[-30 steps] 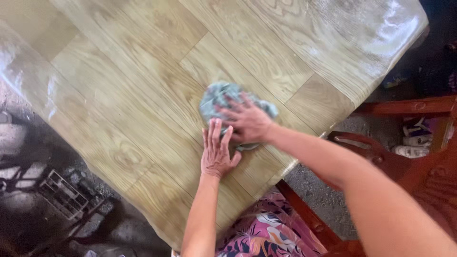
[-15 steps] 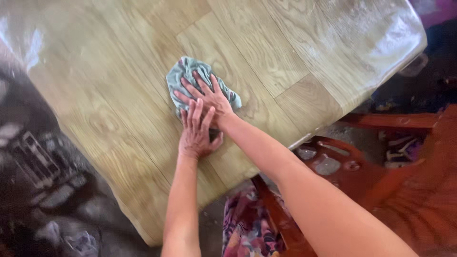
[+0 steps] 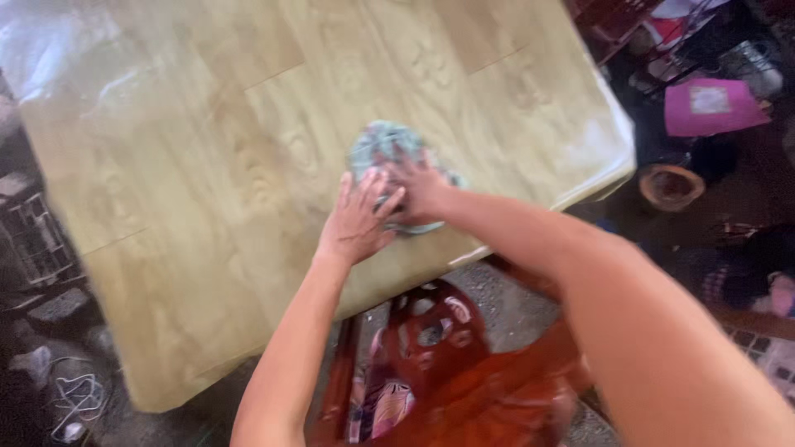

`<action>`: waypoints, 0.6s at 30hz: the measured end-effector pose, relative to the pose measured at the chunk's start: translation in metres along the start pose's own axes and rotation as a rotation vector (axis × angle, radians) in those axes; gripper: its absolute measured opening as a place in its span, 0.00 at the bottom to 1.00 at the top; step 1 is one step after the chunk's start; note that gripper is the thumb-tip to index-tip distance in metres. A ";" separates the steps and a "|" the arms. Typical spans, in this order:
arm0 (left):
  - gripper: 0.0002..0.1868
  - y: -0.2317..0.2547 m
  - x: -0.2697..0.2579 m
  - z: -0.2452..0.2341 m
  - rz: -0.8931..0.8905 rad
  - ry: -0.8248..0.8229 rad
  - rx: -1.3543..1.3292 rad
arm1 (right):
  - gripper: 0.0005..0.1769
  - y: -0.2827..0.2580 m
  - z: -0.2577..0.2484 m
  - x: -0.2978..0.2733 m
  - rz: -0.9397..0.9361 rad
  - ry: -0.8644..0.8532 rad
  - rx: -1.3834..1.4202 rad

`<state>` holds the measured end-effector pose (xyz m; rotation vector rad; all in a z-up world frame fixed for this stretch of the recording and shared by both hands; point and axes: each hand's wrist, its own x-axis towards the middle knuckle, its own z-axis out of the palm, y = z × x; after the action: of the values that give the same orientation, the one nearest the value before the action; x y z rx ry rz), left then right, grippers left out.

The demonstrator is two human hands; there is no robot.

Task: The person wipes the surface of a wooden table using a cloth. They move the cloth across the table in various directions, covering different areas while occasionally repositioning their hands.

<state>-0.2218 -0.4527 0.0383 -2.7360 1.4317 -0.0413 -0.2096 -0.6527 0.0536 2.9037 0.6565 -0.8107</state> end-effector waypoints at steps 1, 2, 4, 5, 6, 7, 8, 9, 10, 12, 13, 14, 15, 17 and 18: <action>0.51 0.014 0.021 0.001 -0.013 -0.021 -0.025 | 0.57 0.032 0.011 -0.014 0.054 -0.013 0.040; 0.51 0.026 0.044 0.003 -0.027 -0.044 -0.053 | 0.58 0.064 0.021 -0.028 0.107 -0.030 0.078; 0.53 0.044 0.085 0.008 -0.105 -0.112 -0.109 | 0.59 0.123 0.039 -0.057 0.276 -0.044 0.135; 0.55 0.049 0.104 0.009 -0.168 -0.158 -0.136 | 0.60 0.153 0.044 -0.070 0.299 0.022 0.115; 0.58 0.053 0.116 0.011 -0.236 -0.210 -0.166 | 0.61 0.178 0.049 -0.080 0.315 0.086 0.096; 0.62 0.055 0.125 0.013 -0.299 -0.270 -0.218 | 0.60 0.199 0.054 -0.090 0.356 0.134 0.111; 0.66 0.054 0.132 0.015 -0.368 -0.328 -0.271 | 0.58 0.218 0.055 -0.093 0.393 0.185 0.123; 0.70 0.052 0.137 0.016 -0.437 -0.385 -0.324 | 0.58 0.231 0.055 -0.091 0.398 0.250 0.100; 0.71 0.051 0.141 0.017 -0.436 -0.385 -0.342 | 0.58 0.242 0.055 -0.086 0.402 0.314 0.081; 0.73 0.049 0.139 0.021 -0.432 -0.393 -0.374 | 0.58 0.254 0.052 -0.068 0.428 0.403 0.093; 0.73 0.049 0.135 0.022 -0.440 -0.393 -0.376 | 0.58 0.259 0.047 -0.052 0.450 0.426 0.125; 0.73 0.049 0.136 0.023 -0.439 -0.386 -0.376 | 0.59 0.265 0.039 -0.036 0.482 0.453 0.153; 0.73 0.049 0.136 0.024 -0.438 -0.379 -0.376 | 0.58 0.268 0.032 -0.019 0.455 0.489 0.155; 0.75 0.049 0.136 0.025 -0.442 -0.362 -0.385 | 0.55 0.261 0.022 0.010 0.418 0.550 0.161; 0.76 0.048 0.137 0.025 -0.438 -0.351 -0.389 | 0.53 0.251 0.020 0.021 0.386 0.545 0.194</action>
<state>-0.1819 -0.5920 0.0108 -3.0905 0.8031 0.7295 -0.0994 -0.8762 0.0108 3.2818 0.0152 -0.0355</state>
